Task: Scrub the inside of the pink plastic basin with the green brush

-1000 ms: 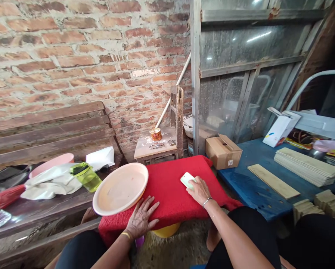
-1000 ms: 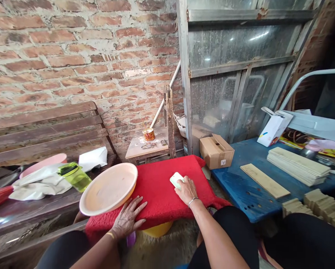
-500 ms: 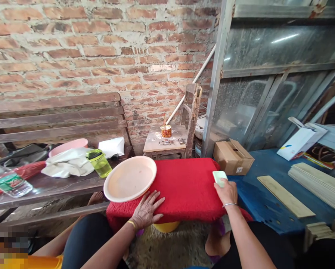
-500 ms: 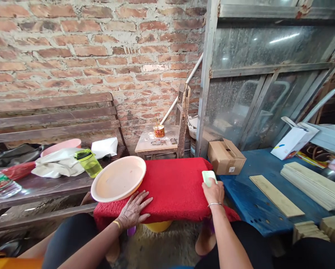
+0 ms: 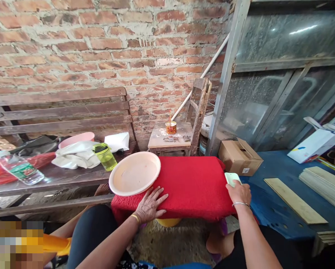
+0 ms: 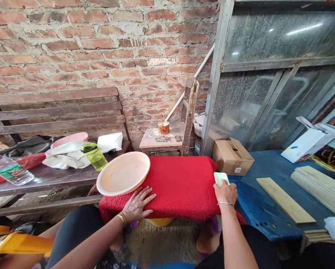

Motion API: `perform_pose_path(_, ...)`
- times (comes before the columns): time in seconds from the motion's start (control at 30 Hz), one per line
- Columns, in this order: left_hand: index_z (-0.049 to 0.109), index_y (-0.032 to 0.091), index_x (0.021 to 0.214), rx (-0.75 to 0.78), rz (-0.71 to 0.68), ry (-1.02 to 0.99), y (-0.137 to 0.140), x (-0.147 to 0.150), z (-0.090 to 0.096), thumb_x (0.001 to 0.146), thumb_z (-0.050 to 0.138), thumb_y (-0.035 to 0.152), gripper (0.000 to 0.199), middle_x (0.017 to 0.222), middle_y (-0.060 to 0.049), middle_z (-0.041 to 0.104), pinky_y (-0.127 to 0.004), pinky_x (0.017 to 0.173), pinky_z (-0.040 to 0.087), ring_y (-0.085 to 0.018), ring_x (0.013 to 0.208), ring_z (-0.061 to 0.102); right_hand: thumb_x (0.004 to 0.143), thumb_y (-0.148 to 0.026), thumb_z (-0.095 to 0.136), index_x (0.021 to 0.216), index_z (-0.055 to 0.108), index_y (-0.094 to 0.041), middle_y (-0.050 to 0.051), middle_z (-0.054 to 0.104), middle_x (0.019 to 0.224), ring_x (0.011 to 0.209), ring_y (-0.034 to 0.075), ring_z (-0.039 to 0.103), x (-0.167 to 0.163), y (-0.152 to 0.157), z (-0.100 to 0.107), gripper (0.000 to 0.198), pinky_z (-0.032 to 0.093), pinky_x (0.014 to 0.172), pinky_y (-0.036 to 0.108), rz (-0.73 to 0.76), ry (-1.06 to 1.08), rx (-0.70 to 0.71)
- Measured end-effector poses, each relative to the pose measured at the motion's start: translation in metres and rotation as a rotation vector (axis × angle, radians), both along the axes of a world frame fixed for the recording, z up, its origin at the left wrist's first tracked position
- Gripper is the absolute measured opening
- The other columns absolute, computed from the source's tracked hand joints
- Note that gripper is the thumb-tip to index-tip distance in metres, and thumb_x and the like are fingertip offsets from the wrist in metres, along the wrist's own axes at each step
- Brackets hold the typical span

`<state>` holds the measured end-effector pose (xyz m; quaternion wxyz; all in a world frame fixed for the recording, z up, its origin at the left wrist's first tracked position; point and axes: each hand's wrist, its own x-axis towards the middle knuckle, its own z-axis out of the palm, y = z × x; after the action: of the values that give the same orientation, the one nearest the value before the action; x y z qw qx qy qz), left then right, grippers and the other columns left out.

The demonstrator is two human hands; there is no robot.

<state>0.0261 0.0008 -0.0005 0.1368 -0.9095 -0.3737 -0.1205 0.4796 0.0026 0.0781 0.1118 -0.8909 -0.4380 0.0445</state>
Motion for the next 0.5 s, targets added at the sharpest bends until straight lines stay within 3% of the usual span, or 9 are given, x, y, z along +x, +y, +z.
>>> perform_pose_path(0.17,0.046,0.034,0.150,-0.017,0.016,-0.007,-0.002,0.005,0.003,0.085,0.064,0.063,0.073,0.152,-0.008,0.048,-0.047,0.116,0.027,-0.031,0.139,0.044,0.091,-0.050,0.047,0.129,0.066,-0.016,0.020,0.062,0.104,0.103,0.034,0.062,0.007,-0.007,0.003,0.054,0.049,0.086,0.041,-0.054,-0.005,0.029)
perform_pose_path(0.3,0.048,0.034,0.148,-0.051,0.031,-0.009,-0.004,0.007,0.007,0.085,0.063,0.064,0.072,0.153,-0.008,0.047,-0.048,0.118,0.026,-0.032,0.139,0.044,0.091,-0.051,0.046,0.126,0.067,-0.016,0.016,0.067,0.096,0.111,0.033,0.057,-0.004,0.008,-0.001,0.053,0.048,0.091,0.038,0.055,0.019,0.104)
perform_pose_path(0.5,0.050,0.034,0.147,-0.092,0.046,-0.038,-0.005,0.009,0.012,0.088,0.057,0.069,0.069,0.152,-0.009,0.048,-0.049,0.117,0.027,-0.032,0.137,0.047,0.085,-0.051,0.051,0.117,0.070,-0.014,0.016,0.066,0.093,0.106,0.034,0.053,-0.023,0.027,-0.021,0.053,0.047,0.093,0.043,0.258,0.040,0.294)
